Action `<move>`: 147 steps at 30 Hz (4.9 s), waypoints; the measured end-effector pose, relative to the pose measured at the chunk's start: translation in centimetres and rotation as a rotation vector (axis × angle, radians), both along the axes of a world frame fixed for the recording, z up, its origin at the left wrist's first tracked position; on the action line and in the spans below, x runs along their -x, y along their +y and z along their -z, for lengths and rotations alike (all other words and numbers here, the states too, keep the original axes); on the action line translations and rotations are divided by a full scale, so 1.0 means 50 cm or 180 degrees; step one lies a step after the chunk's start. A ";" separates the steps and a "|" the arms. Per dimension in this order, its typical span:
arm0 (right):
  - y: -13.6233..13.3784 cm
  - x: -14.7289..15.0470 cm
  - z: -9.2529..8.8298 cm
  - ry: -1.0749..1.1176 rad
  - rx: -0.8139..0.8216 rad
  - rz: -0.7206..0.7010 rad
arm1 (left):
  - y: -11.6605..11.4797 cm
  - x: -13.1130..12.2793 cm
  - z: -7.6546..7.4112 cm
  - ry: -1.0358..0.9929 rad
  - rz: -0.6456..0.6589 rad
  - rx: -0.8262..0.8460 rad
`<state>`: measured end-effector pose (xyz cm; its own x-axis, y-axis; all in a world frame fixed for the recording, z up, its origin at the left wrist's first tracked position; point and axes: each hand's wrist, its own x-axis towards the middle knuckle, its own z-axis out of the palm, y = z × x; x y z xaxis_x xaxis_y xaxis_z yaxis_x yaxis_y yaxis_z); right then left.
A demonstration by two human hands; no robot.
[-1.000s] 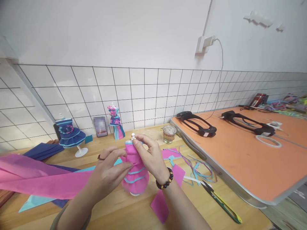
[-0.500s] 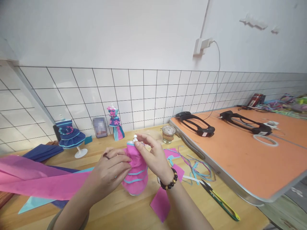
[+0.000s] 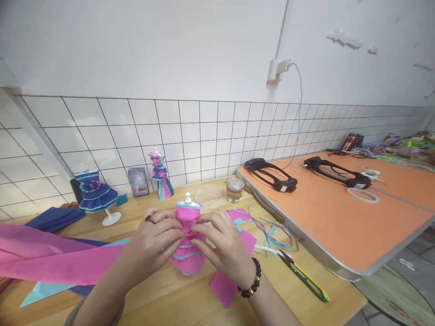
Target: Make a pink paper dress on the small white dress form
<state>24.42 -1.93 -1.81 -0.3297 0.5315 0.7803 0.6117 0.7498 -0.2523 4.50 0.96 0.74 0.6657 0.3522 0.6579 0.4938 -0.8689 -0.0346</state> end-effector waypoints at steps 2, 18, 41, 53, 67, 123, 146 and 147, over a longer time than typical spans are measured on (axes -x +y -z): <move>-0.001 0.000 -0.005 -0.0286 -0.0038 0.0098 | 0.000 -0.001 -0.003 0.0006 0.0010 -0.0018; -0.012 0.012 -0.018 -0.0539 -0.0195 0.0388 | -0.003 0.006 -0.009 0.0024 0.0100 0.0024; -0.015 -0.003 -0.006 -0.1424 -0.0624 0.0574 | -0.003 0.015 -0.007 0.0087 0.0012 0.0115; -0.012 0.005 -0.012 -0.1222 -0.0602 0.0689 | 0.000 0.018 -0.012 -0.0011 0.0134 0.0178; -0.005 0.008 -0.024 -0.1222 -0.0293 0.0580 | 0.010 0.026 -0.005 -0.0079 0.0152 0.0539; 0.017 -0.006 -0.028 -0.0265 0.0594 0.0073 | 0.060 0.042 0.038 -0.1652 0.0854 0.2672; 0.021 0.006 -0.026 0.0046 0.0866 -0.0262 | 0.072 0.033 0.069 -0.2184 0.1166 0.3037; 0.021 0.007 -0.027 0.0046 0.0840 -0.0254 | 0.072 0.033 0.070 -0.2196 0.1207 0.3064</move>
<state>24.05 -0.90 -0.48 -0.3685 0.6900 0.6231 0.5484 0.7025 -0.4536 2.86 4.56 -2.75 0.4487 0.7463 0.4916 -0.1321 -0.4887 0.8624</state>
